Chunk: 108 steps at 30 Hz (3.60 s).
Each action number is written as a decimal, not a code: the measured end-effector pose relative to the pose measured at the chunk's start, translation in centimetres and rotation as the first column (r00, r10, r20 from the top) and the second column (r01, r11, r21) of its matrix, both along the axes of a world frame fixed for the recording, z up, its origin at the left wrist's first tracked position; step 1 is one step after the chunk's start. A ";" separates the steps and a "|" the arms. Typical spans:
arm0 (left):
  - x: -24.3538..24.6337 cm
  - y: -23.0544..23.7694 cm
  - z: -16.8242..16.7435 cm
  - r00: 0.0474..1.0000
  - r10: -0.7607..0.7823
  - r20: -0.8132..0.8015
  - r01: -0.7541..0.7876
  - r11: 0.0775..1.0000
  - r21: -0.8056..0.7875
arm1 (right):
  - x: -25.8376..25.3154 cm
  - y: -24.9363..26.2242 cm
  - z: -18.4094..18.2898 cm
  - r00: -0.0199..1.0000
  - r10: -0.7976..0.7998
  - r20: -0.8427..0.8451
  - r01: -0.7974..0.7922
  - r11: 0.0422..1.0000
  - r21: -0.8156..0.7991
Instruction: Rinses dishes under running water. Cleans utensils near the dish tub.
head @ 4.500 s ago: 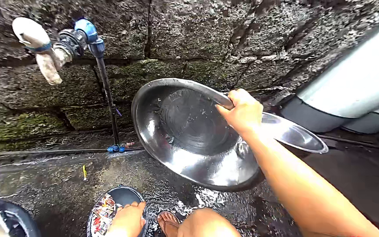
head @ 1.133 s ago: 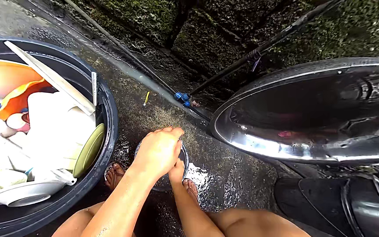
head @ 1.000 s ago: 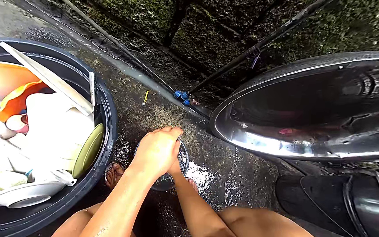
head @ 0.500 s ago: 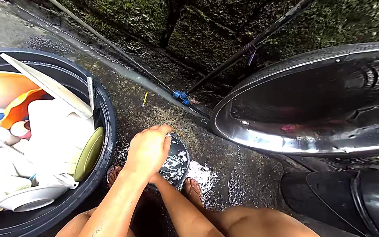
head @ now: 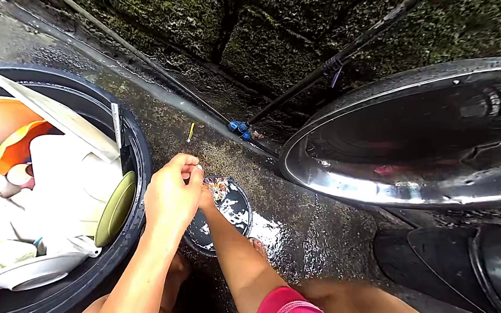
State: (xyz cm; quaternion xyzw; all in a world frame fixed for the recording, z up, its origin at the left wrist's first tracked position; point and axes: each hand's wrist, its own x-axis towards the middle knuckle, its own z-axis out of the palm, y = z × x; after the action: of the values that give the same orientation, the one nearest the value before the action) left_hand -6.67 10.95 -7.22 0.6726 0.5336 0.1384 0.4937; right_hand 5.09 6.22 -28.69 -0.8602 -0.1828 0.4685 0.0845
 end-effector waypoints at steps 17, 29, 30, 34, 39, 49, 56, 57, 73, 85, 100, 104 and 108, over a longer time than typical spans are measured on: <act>1.3 -1.2 -3.4 0.996 0.062 0.058 -0.047 0.974 -0.222 | -3.1 -2.6 10.4 0.981 0.134 -0.137 -0.008 0.740 0.673; 3.7 -0.6 -1.8 0.668 0.633 0.393 -0.293 0.708 -0.642 | 0.3 -4.0 21.7 0.931 0.364 0.007 -0.286 0.721 0.631; 3.8 -0.5 -1.6 0.657 0.647 0.386 -0.291 0.691 -0.662 | 0.5 -4.3 22.2 0.960 0.280 -0.019 -0.186 0.684 0.705; 3.8 -0.7 -1.1 0.717 0.572 0.399 -0.176 0.702 -0.690 | -0.3 -3.9 22.5 0.986 -0.082 -0.145 0.166 0.437 0.884; 4.5 -1.9 -0.6 0.662 0.592 0.459 -0.039 0.639 -0.768 | -2.0 -1.1 20.2 0.972 -0.224 -0.064 0.106 0.184 0.977; 3.1 -2.0 -1.9 0.711 0.419 0.565 0.119 0.720 -0.684 | -1.4 0.2 18.6 0.934 -0.084 0.347 -0.265 0.488 0.832; 4.0 -2.0 -3.0 0.847 0.298 0.441 0.010 0.820 -0.573 | -1.9 -1.3 18.8 0.985 -0.160 -0.070 0.098 0.176 0.979; 4.1 -2.0 -3.1 0.869 0.245 0.429 0.022 0.848 -0.529 | -1.7 -1.0 18.9 0.976 -0.208 -0.066 0.101 0.166 0.981; 3.1 -0.5 -1.2 0.767 0.516 0.382 -0.140 0.714 -0.686 | 8.5 -3.5 4.5 0.967 -0.203 0.152 0.114 0.883 0.455; 3.3 -0.4 -1.5 0.781 0.542 0.310 -0.258 0.733 -0.629 | 3.9 -7.5 2.5 0.895 -0.442 -0.062 0.358 0.630 0.689; 3.1 -0.7 -3.2 0.619 0.688 0.379 -0.417 0.697 -0.584 | -1.5 -2.7 17.6 0.904 0.233 0.359 -0.427 0.434 0.793; 2.9 -0.3 -3.1 0.606 0.707 0.364 -0.441 0.679 -0.586 | 2.6 -4.2 12.8 0.962 -0.124 -0.244 0.269 0.281 0.921; 2.9 -0.2 -3.2 0.647 0.665 0.373 -0.360 0.698 -0.619 | 5.6 -6.4 1.2 0.624 -0.743 -0.242 0.734 0.452 0.507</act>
State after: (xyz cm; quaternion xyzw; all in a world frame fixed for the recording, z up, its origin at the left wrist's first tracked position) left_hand -3.74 10.75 -10.45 0.2621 0.5499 0.3318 0.7203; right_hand 10.72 -0.23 -27.51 -0.7907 0.0790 0.3024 0.5263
